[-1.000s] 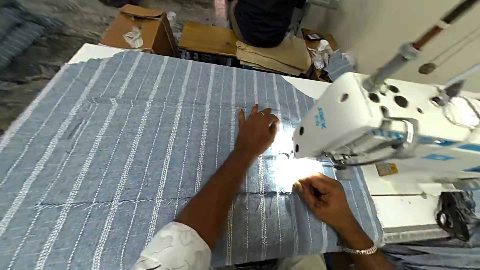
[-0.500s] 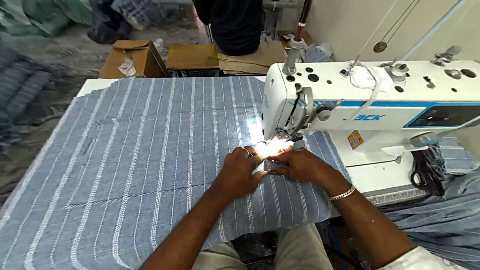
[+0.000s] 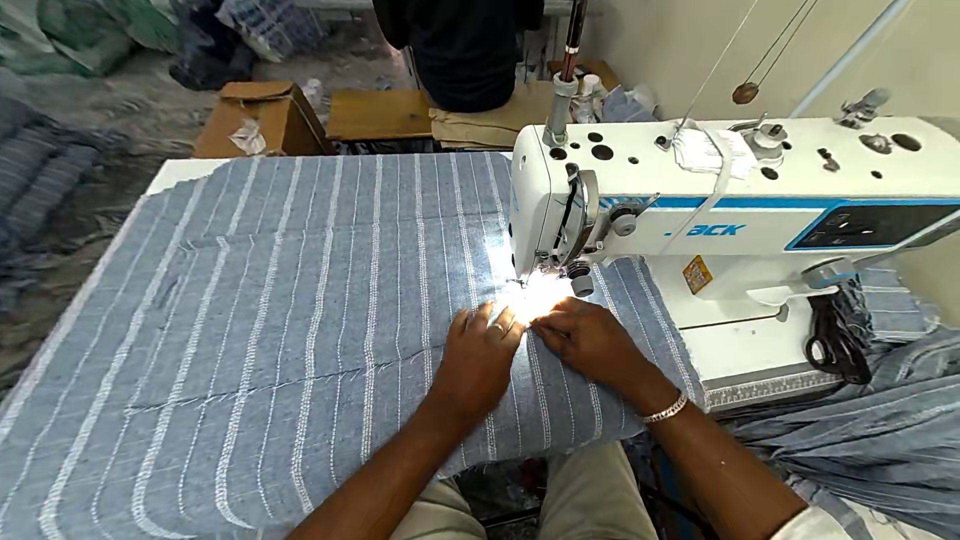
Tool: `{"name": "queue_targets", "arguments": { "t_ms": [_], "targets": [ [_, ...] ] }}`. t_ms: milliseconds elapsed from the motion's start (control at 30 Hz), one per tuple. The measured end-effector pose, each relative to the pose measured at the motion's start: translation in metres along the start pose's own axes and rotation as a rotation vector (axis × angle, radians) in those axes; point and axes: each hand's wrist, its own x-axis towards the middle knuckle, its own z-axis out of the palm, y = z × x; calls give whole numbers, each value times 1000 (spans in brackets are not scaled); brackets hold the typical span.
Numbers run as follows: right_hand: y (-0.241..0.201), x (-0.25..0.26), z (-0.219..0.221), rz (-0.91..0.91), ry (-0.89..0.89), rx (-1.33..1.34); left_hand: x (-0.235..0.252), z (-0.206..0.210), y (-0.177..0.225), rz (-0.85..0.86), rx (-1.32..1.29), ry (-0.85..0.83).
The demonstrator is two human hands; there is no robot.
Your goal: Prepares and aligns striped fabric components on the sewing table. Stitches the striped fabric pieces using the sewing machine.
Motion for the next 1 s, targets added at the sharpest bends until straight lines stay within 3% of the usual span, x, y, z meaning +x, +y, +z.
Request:
{"name": "queue_targets", "arguments": {
  "t_ms": [267, 400, 500, 667, 767, 1000],
  "targets": [
    [-18, -12, -12, 54, -131, -103, 3, 0, -8, -23, -48, -68],
    [-17, -25, -49, 152, -247, -56, 27, 1, -28, -50, -75, -72],
    [-3, -51, -97, 256, -189, -52, 36, -3, -33, -72, -63, -108],
    [13, -94, -151, 375, 101, -69, 40, -9, -30, -96, -42, -193],
    [10, -106, -139, 386, 86, -81, 43, -16, -30, -83, -27, -242],
    [-9, -100, -59, 343, 33, -65, 44, -34, -56, 28, 110, -324]
  ]
}}
